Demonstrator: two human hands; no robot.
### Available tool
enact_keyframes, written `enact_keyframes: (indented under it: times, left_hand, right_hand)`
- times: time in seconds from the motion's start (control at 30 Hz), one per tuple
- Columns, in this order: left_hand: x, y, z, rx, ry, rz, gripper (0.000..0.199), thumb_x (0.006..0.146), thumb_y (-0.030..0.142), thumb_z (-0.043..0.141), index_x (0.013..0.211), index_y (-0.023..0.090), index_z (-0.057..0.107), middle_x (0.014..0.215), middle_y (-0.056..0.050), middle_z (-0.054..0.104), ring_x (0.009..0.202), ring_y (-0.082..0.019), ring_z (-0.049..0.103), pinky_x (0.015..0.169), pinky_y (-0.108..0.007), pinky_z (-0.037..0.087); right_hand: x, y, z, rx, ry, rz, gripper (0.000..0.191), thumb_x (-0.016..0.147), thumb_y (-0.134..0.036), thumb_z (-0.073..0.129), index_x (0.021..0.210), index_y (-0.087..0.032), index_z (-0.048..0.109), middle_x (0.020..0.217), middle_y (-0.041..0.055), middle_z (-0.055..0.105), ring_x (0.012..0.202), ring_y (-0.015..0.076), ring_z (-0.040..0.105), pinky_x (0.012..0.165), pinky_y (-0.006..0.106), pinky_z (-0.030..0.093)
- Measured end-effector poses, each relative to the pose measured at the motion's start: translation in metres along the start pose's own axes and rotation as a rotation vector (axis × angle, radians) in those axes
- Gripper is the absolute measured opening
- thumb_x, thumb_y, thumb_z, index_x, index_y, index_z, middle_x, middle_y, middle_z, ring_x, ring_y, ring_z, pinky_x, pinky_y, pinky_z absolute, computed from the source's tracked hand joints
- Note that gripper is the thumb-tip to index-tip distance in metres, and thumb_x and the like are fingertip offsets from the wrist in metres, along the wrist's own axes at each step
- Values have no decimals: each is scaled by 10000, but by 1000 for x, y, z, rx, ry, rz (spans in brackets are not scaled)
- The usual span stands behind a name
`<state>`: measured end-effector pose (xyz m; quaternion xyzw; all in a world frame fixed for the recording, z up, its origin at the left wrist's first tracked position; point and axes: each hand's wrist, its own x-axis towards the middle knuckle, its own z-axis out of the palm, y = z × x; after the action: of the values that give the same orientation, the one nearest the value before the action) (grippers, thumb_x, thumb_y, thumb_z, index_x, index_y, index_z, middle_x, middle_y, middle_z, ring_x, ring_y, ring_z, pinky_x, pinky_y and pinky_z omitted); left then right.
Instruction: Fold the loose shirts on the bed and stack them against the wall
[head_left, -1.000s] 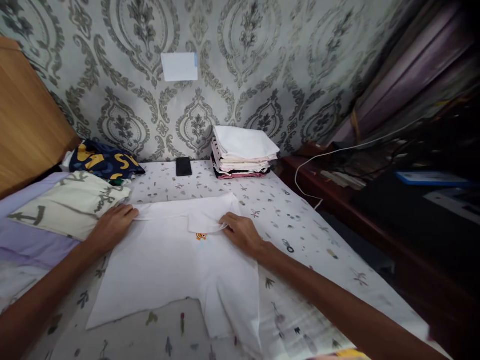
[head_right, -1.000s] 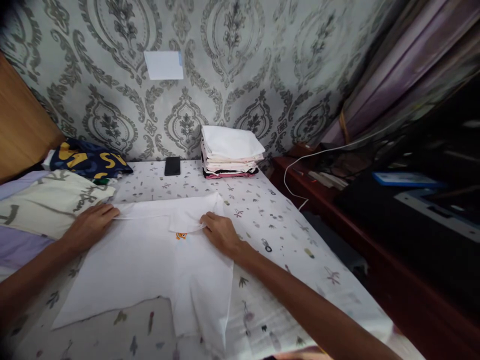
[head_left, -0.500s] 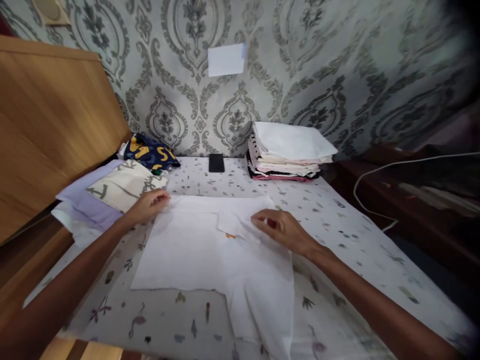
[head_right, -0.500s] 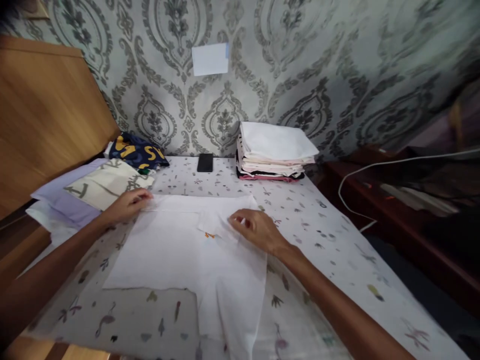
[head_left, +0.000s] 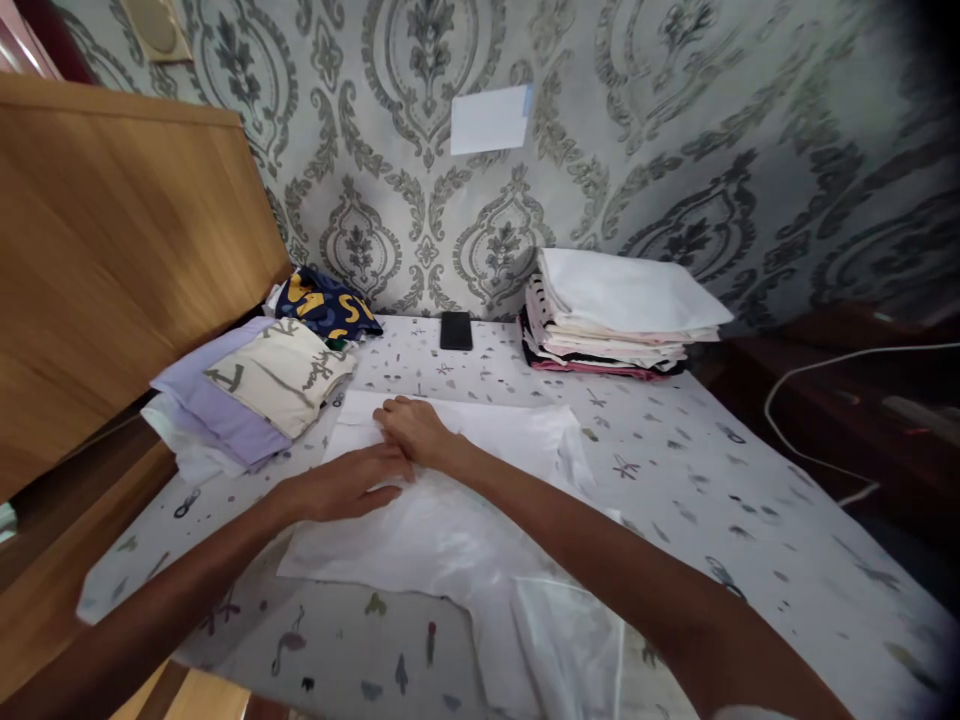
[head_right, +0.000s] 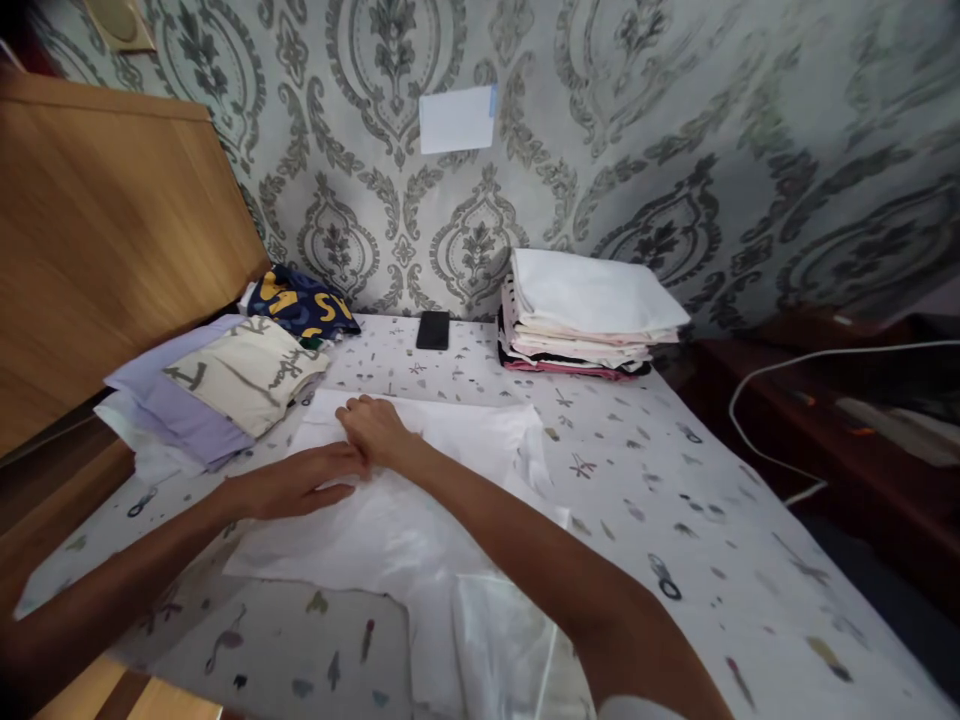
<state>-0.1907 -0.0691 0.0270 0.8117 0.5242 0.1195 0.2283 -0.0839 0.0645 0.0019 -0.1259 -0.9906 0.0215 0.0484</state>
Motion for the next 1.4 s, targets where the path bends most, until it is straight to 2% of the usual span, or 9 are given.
enact_keyframes:
  times: [0.2, 0.33, 0.5, 0.67, 0.83, 0.97, 1.03, 1.13, 1.4]
  left_hand:
    - [3, -41, 22, 249, 126, -128, 481, 1007, 376, 341, 1433, 213, 493, 1511, -85, 498, 1409, -256, 446, 1192, -375, 343]
    - [16, -86, 19, 368, 199, -257, 581, 1013, 446, 340, 1485, 116, 412, 1577, -169, 404, 1472, -302, 352, 1213, -488, 276]
    - [9, -119, 13, 442, 255, -315, 474, 1022, 404, 332, 1345, 137, 553, 1427, -167, 578, 1369, -302, 483, 1176, -528, 320]
    - [-6, -112, 0, 384, 305, -423, 467, 988, 341, 323, 1317, 108, 559, 1456, -179, 536, 1372, -277, 476, 1144, -440, 389]
    - [2, -70, -30, 533, 199, -706, 426, 968, 236, 279, 1143, 120, 650, 1107, -185, 713, 1048, -309, 684, 929, -467, 521]
    - [35, -49, -20, 501, 294, -521, 515, 1016, 382, 279, 1415, 131, 486, 1410, -177, 589, 1305, -288, 552, 1078, -450, 433]
    - [49, -54, -4, 429, 219, -407, 593, 1015, 444, 285, 1508, 125, 373, 1579, -163, 404, 1468, -267, 364, 1182, -449, 314]
    - [52, -74, 17, 425, 135, -415, 667, 1005, 500, 290, 1539, 103, 319, 1638, -171, 268, 1533, -278, 210, 1226, -502, 198]
    - [16, -101, 15, 539, 244, -495, 649, 988, 466, 292, 1472, 42, 378, 1574, -250, 367, 1490, -319, 309, 1181, -499, 290]
  right_hand:
    - [17, 19, 15, 264, 205, 238, 159, 909, -145, 510, 919, -177, 665, 942, 67, 721, 852, 191, 637, 702, 282, 429]
    - [14, 28, 22, 592, 402, 275, 117, 876, -162, 542, 884, -192, 655, 820, 14, 696, 743, 152, 614, 695, 254, 437]
    - [8, 22, 34, 596, 332, 189, 129, 856, -120, 552, 860, -183, 664, 824, 24, 687, 748, 159, 597, 709, 267, 428]
    - [-1, 18, 29, 580, 256, 75, 189, 885, -120, 540, 978, -177, 694, 941, 53, 716, 855, 171, 627, 774, 279, 451]
    - [-37, 55, 15, 560, 352, 165, 329, 984, -232, 417, 1190, -189, 671, 1186, 93, 714, 1050, 199, 658, 936, 339, 490]
    - [-81, 95, 20, 336, 349, 424, 454, 1014, -300, 335, 1375, -151, 566, 1406, 152, 594, 1323, 245, 532, 1117, 423, 405]
    - [-104, 109, 29, 247, 258, 469, 526, 1023, -390, 324, 1455, -137, 485, 1508, 165, 496, 1424, 259, 428, 1170, 443, 349]
    - [-134, 123, 39, 150, 144, 503, 597, 1016, -482, 327, 1497, -144, 429, 1579, 164, 401, 1487, 275, 326, 1208, 486, 274]
    - [-171, 136, 28, 139, 128, 755, 564, 1031, -416, 349, 1496, -101, 401, 1597, 217, 340, 1513, 321, 247, 1207, 571, 187]
